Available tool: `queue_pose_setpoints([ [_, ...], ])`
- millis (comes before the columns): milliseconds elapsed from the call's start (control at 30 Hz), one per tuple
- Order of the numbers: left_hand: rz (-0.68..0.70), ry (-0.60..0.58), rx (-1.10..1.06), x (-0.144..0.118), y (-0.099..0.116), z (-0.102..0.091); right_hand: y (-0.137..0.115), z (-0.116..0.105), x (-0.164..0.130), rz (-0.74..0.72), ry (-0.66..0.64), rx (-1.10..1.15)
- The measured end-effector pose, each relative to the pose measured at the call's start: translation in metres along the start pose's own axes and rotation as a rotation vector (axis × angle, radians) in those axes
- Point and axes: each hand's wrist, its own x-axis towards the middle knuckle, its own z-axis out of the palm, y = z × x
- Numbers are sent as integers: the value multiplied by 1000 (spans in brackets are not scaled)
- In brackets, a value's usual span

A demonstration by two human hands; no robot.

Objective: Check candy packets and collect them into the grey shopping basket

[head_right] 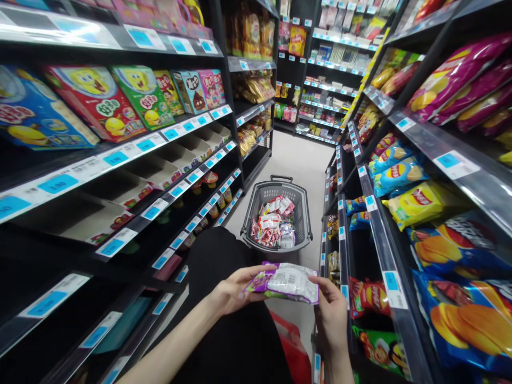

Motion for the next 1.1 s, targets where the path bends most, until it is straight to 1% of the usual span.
queue_pose_setpoints([
  [67,-4,37,82,3,-6,3,1,0,1,-8,16,-36],
  [167,-7,148,223,8,-15,7,3,-3,1,-49,72,-137],
  [267,-16,230,335,11,-16,8,6,-8,0,-85,118,-268],
  [333,-31,242,383,10,-13,9,8,-13,-1,-92,93,-327],
  [400,-59,224,407,9,-8,10,8,-17,-2,-104,42,-358],
  [500,-83,220,417,11,-4,10,4,-20,-6,-146,-19,-391],
  [600,-58,284,417,15,-8,13,-5,-13,-12,-212,-35,-415],
  [633,-47,309,420,15,-10,15,-9,-8,-15,-263,-34,-440],
  [667,-42,317,411,15,-13,17,-12,0,-18,-346,-41,-490],
  [700,-45,295,372,14,-17,19,-15,10,-21,-450,-58,-554],
  [733,-52,243,298,12,-21,21,-18,21,-23,-562,-87,-626],
  [800,-54,92,73,7,-28,23,-21,45,-28,-749,-167,-751],
  [833,-42,29,-42,5,-31,22,-21,55,-30,-800,-204,-784],
  [867,-24,-8,-131,3,-33,21,-21,64,-32,-814,-237,-790],
  [933,11,-4,-198,1,-34,17,-19,72,-35,-854,-318,-792],
  [967,13,7,-201,0,-34,14,-19,70,-36,-883,-326,-777],
  [1000,5,10,-197,0,-33,11,-18,65,-35,-919,-276,-758],
  [1033,-13,5,-192,0,-31,8,-17,56,-34,-938,-173,-739],
  [1067,-33,-2,-188,1,-29,5,-17,46,-31,-919,-39,-716],
  [1100,-54,-8,-185,1,-28,3,-17,35,-28,-850,75,-673],
])
